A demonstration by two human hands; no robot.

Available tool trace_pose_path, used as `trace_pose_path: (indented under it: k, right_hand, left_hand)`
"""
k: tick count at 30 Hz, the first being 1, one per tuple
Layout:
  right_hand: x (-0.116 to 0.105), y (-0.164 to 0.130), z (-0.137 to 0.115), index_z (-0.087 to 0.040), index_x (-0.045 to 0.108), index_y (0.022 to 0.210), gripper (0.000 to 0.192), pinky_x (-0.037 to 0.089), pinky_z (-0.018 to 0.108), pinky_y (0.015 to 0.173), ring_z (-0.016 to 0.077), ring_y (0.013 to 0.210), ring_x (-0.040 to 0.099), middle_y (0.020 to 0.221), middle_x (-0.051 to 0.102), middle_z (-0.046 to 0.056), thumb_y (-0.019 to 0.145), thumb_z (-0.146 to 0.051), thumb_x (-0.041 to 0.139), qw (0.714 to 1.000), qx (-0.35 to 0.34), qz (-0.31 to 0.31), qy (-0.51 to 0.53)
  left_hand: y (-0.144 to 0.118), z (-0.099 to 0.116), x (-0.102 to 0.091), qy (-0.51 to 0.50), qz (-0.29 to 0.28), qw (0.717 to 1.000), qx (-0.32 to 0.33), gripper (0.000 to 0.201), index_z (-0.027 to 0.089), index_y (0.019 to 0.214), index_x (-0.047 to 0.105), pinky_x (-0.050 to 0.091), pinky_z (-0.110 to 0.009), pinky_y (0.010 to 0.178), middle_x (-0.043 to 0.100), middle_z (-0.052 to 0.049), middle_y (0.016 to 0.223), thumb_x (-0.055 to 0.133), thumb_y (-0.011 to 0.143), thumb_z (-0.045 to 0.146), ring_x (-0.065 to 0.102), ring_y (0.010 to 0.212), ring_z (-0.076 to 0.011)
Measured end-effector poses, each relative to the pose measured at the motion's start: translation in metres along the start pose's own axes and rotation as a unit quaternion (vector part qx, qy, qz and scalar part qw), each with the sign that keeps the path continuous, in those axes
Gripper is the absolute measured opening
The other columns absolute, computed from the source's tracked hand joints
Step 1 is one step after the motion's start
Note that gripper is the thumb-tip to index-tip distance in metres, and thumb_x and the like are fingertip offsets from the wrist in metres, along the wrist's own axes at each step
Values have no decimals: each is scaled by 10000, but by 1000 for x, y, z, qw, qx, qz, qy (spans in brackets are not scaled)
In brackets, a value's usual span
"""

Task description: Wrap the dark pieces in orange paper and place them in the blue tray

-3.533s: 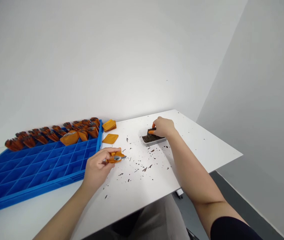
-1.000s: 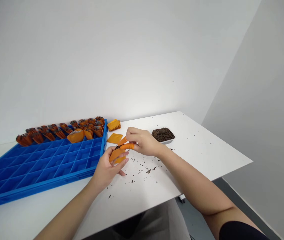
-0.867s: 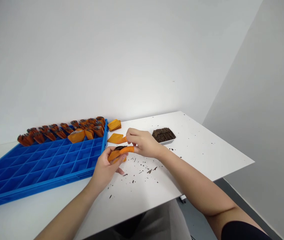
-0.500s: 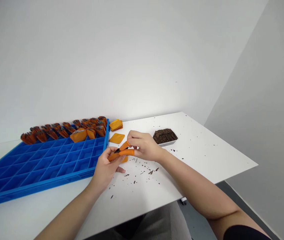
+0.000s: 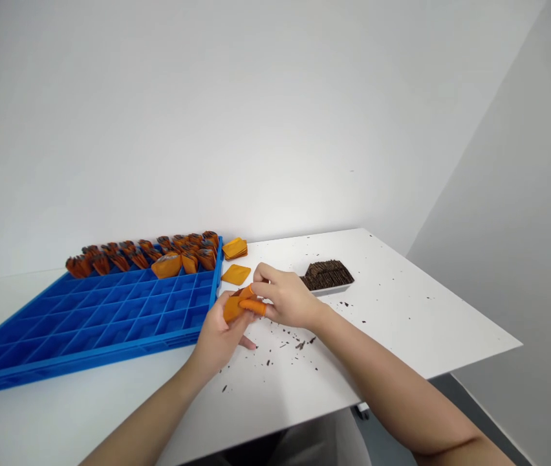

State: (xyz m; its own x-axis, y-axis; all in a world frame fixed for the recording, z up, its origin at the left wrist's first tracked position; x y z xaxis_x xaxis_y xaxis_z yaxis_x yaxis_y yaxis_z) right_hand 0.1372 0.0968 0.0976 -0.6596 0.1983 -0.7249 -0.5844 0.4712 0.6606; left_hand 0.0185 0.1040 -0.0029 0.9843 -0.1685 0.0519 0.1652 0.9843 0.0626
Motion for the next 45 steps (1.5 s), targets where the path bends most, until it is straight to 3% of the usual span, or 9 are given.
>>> trace_pose_path:
  k: [10, 15, 19, 23, 26, 29, 34, 39, 45]
  right_hand:
    - [4, 3, 1, -201, 612, 908, 212, 529, 283, 649, 143, 818, 531, 1019, 459, 46, 990, -375, 701, 985, 32, -19, 167]
    - [5, 4, 13, -254, 602, 1269, 400, 531, 243, 575, 167, 914, 565, 1120, 482, 68, 941, -411, 768, 968, 99, 9, 231]
    - [11, 8, 11, -210, 672, 953, 216, 517, 247, 618, 156, 865, 550, 1010, 529, 54, 995, -421, 701, 965, 85, -40, 247]
    - [1, 16, 17, -204, 702, 921, 219, 492, 255, 633, 159, 859, 565, 976, 585, 59, 1010, -403, 680, 968, 86, -57, 230]
    - [-13, 33, 33, -207, 707, 911, 222, 484, 255, 642, 154, 842, 602, 937, 636, 48, 995, -413, 699, 968, 124, -31, 216]
    - [-15, 64, 51, -201, 656, 853, 299, 496, 244, 620, 162, 826, 647, 883, 668, 34, 957, -473, 723, 956, 190, 20, 222]
    - [50, 130, 62, -211, 594, 872, 373, 552, 240, 564, 150, 689, 702, 869, 681, 6, 916, -564, 703, 915, 298, 29, 271]
    - [121, 183, 40, -222, 617, 910, 176, 562, 244, 666, 146, 667, 728, 813, 726, -6, 970, -382, 662, 943, 276, -50, 177]
    - [143, 194, 33, -203, 653, 891, 65, 539, 254, 721, 188, 816, 748, 854, 769, 51, 941, -239, 676, 963, 246, -102, 30]
  left_hand:
    - [-3, 3, 7, 63, -41, 997, 14, 366, 209, 1180, 500, 607, -245, 408, 661, -112, 1194, 633, 981, 485, 819, 838, -275]
    - [-4, 12, 3, 82, -29, 995, 47, 342, 216, 1109, 491, 557, -210, 361, 672, -106, 1178, 624, 983, 504, 820, 858, -280]
    - [-3, 11, 1, 111, -23, 993, 44, 354, 217, 1011, 469, 539, -202, 347, 673, -87, 1073, 644, 966, 521, 817, 863, -291]
    - [-1, 6, -1, 100, -6, 994, 30, 396, 234, 1093, 425, 575, -229, 376, 663, -101, 1170, 663, 950, 516, 812, 896, -278]
    - [1, -3, -2, 91, 2, 996, 13, 436, 259, 1166, 356, 582, -249, 390, 640, -89, 1210, 654, 951, 496, 803, 834, -239]
    - [1, -14, 7, 109, -35, 993, -7, 376, 265, 1160, 341, 541, -243, 387, 622, -53, 1137, 607, 971, 451, 776, 734, -200]
    - [-4, -6, 21, 206, -108, 970, 70, 263, 247, 1162, 383, 503, -276, 562, 627, 31, 856, 563, 982, 311, 658, 635, -146]
    - [-7, 3, 17, 277, -134, 946, 105, 208, 238, 1122, 439, 420, -304, 621, 614, 49, 709, 569, 965, 274, 606, 652, -177]
    - [-4, 9, 6, 329, -102, 934, 96, 172, 237, 1084, 474, 324, -315, 567, 627, 31, 712, 568, 941, 248, 596, 633, -192]
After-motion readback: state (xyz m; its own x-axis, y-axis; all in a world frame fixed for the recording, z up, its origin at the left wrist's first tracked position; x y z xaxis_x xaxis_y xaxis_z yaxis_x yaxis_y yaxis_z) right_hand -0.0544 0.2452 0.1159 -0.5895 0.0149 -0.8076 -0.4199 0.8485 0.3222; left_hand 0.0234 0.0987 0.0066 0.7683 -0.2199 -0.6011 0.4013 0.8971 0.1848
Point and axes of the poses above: each hand's wrist, its own y-axis towards the middle knuckle, its own x-axis out of the palm, z = x × y, the point moved 10 cm from there along y, towards the middle knuckle
